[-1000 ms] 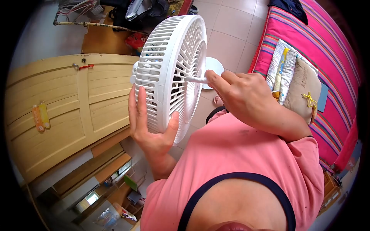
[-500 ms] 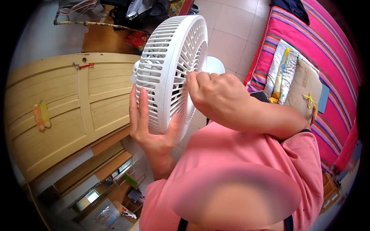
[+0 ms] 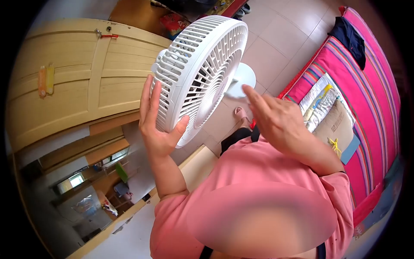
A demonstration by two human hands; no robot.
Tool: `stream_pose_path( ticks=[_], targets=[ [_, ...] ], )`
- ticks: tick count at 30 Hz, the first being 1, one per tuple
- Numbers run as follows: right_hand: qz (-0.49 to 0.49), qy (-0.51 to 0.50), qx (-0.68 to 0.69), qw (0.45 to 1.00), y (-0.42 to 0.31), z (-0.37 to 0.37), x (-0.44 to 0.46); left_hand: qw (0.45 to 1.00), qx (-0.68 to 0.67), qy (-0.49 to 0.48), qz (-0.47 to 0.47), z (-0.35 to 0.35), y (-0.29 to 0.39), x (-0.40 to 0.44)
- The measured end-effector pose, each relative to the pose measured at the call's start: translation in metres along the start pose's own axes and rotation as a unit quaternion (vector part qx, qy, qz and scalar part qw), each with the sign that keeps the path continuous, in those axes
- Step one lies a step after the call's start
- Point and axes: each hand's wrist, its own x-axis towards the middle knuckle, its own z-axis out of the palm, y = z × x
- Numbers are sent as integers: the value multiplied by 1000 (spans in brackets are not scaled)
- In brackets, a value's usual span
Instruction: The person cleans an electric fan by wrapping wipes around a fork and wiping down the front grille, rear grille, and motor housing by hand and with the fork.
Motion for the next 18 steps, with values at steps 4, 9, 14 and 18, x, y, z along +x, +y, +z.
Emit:
stream_pose_path(
  ticks=[4, 9, 14, 18],
  targets=[
    [-30, -10, 8, 999, -9, 8, 5, 998, 4, 55, 5, 1, -8, -12],
    [-14, 61, -28, 998, -29, 32, 4, 999, -31, 41, 3, -4, -22, -39],
    [8, 88, -65, 994, -42, 44, 6, 996, -71, 60, -17, 6, -31, -64],
    [1, 107, -108, 988, -49, 41, 9, 993, -76, 84, -17, 11, -35, -66]
  ],
)
